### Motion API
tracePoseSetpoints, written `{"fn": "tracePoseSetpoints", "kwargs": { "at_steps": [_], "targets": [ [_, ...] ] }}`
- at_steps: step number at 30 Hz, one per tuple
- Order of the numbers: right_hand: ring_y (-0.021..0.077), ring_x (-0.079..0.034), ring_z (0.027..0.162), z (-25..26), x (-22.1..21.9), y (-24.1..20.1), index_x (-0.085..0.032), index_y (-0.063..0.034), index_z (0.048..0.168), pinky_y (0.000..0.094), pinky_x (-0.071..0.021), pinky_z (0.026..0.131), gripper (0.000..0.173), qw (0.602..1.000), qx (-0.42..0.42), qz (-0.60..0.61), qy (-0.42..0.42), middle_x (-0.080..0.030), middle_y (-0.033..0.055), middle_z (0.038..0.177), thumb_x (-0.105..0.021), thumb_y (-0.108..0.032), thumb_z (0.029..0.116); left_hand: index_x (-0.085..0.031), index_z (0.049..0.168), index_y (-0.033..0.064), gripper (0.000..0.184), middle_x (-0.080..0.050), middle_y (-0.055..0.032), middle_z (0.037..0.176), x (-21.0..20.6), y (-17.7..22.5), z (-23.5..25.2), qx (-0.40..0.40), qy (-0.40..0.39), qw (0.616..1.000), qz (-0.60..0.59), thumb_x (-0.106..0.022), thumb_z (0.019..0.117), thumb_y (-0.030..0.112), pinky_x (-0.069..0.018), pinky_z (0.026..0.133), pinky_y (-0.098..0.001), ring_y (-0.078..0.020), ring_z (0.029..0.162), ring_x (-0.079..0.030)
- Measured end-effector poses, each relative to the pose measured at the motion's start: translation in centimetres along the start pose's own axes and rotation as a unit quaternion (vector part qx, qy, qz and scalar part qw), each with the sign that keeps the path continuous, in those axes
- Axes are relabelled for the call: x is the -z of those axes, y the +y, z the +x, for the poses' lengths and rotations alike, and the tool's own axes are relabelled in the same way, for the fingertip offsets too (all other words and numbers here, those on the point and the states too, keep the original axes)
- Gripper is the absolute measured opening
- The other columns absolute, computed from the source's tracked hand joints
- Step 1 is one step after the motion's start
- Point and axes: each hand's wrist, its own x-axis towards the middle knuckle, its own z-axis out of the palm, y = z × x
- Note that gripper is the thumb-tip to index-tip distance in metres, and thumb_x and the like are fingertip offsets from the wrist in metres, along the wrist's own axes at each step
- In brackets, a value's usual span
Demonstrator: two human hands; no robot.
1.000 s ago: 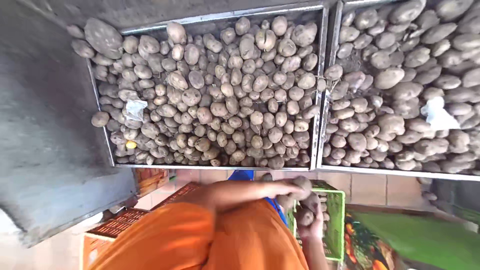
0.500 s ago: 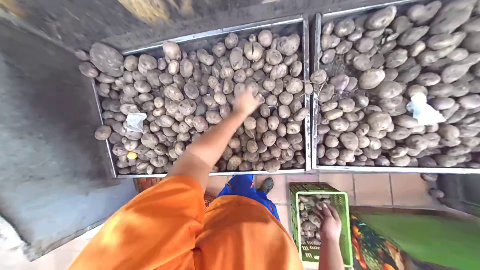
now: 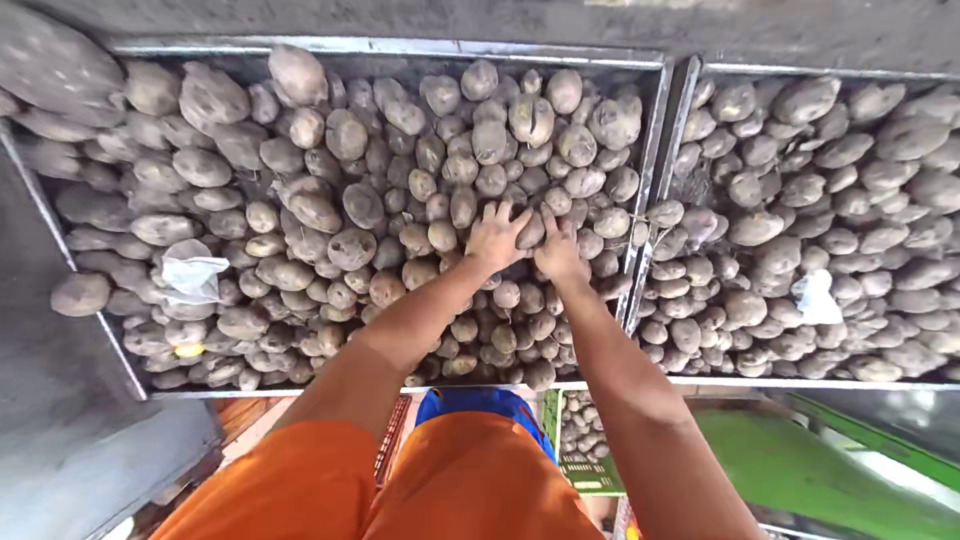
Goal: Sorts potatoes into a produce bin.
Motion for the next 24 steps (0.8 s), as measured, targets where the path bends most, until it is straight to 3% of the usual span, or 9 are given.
{"fn": "tracePoseSetpoints", "kwargs": {
  "at_steps": [4, 8, 11, 14, 17, 19, 21, 23, 24],
  "targets": [
    [0.0470, -0.052, 0.129, 2.8, -0.1, 0.8, -0.051, -0.0325, 0.149, 0.0647, -0.0511, 0.095, 0.081, 0.996, 0.070, -0.024, 0.042, -0.044, 0.0244, 0.151, -0.077, -0.011, 0.0758, -0.060, 0.142, 0.0224, 0.072, -0.058, -0.0054, 0.145, 1.2, -1.1, 1.6, -0.051, -0.032, 0.998, -0.021, -0.070, 0.0840, 0.063, -0.0560, 0.092, -0.0584, -0.0363, 0.135, -0.052],
    [0.0469, -0.054, 0.129, 4.3, 1.4, -0.7, -0.051, -0.0263, 0.149, 0.0660, -0.0520, 0.091, 0.076, 0.991, 0.037, -0.121, -0.031, -0.046, 0.0241, 0.150, -0.079, -0.025, 0.0792, -0.064, 0.138, 0.0183, 0.066, -0.063, -0.0013, 0.139, 2.2, -1.9, 0.0, 0.024, -0.023, 0.964, -0.264, -0.071, 0.0869, 0.059, -0.0495, 0.109, -0.0505, -0.0209, 0.132, -0.057],
    [0.0496, -0.062, 0.113, 5.3, 2.2, -2.4, -0.046, -0.0310, 0.152, 0.0697, -0.0518, 0.083, 0.073, 0.982, -0.009, -0.160, -0.099, -0.048, 0.0271, 0.147, -0.075, -0.035, 0.0845, -0.055, 0.137, -0.0027, 0.058, -0.069, -0.0145, 0.123, 2.1, -2.3, -2.1, 0.065, 0.010, 0.765, -0.641, -0.072, 0.0912, 0.029, -0.0554, 0.104, -0.0387, -0.0175, 0.114, -0.067],
    [0.0467, -0.066, 0.104, 5.2, 1.5, -1.7, -0.054, -0.0301, 0.145, 0.0678, -0.0538, 0.077, 0.072, 0.994, -0.002, -0.103, -0.043, -0.052, 0.0249, 0.143, -0.078, -0.038, 0.0775, -0.047, 0.141, 0.0008, 0.062, -0.068, -0.0153, 0.119, 1.8, -2.0, -3.6, 0.119, -0.009, 0.567, -0.815, -0.065, 0.0908, 0.032, -0.0576, 0.097, -0.0421, -0.0202, 0.108, -0.068],
    [0.0345, -0.062, 0.119, 2.0, 2.7, -2.0, -0.058, -0.0267, 0.142, 0.0562, -0.0536, 0.094, 0.075, 0.991, 0.010, 0.105, 0.078, -0.058, 0.0182, 0.140, -0.080, -0.047, 0.0737, -0.045, 0.141, 0.0039, 0.076, -0.068, -0.0157, 0.118, 2.4, -2.9, -4.5, 0.110, -0.037, 0.456, -0.882, -0.060, 0.0910, 0.060, -0.0597, 0.091, -0.0439, -0.0238, 0.106, -0.069],
    [0.0269, -0.056, 0.127, -1.2, 4.7, -2.8, -0.058, -0.0226, 0.143, 0.0470, -0.0521, 0.100, 0.075, 0.978, 0.067, 0.189, 0.058, -0.053, 0.0185, 0.142, -0.081, -0.047, 0.0755, -0.047, 0.147, 0.0056, 0.106, -0.066, -0.0193, 0.127, 2.0, -4.1, -5.6, 0.055, -0.061, 0.388, -0.918, -0.067, 0.0755, 0.082, -0.0594, 0.090, -0.0503, -0.0315, 0.113, -0.067],
    [0.0213, -0.055, 0.129, -2.9, 6.9, -3.9, -0.063, -0.0182, 0.141, 0.0404, -0.0526, 0.103, 0.066, 0.962, 0.173, 0.212, -0.019, -0.053, 0.0161, 0.143, -0.078, -0.049, 0.0844, -0.053, 0.142, 0.0114, 0.106, -0.067, -0.0173, 0.127, 1.9, -4.7, -6.6, 0.023, -0.058, 0.340, -0.938, -0.069, 0.0693, 0.086, -0.0596, 0.088, -0.0566, -0.0340, 0.115, -0.067],
    [0.0114, -0.063, 0.115, -2.2, 8.3, -5.5, -0.069, -0.0138, 0.132, 0.0323, -0.0568, 0.095, 0.048, 0.938, 0.218, 0.254, -0.086, -0.065, 0.0068, 0.132, -0.070, -0.044, 0.0940, -0.063, 0.131, 0.0178, 0.083, -0.072, -0.0114, 0.119, 1.7, -4.9, -7.5, -0.013, -0.034, 0.296, -0.955, -0.069, 0.0758, 0.079, -0.0606, 0.087, -0.0524, -0.0282, 0.109, -0.071],
    [0.0089, -0.069, 0.094, -0.8, 8.4, -6.5, -0.070, -0.0097, 0.126, 0.0302, -0.0604, 0.080, 0.040, 0.933, 0.183, 0.298, -0.081, -0.071, 0.0043, 0.116, -0.065, -0.038, 0.0976, -0.067, 0.128, 0.0187, 0.075, -0.073, -0.0094, 0.117, 1.4, -5.1, -7.7, -0.028, -0.018, 0.276, -0.961, -0.071, 0.0778, 0.074, -0.0609, 0.089, -0.0474, -0.0245, 0.108, -0.071]
  ]
}}
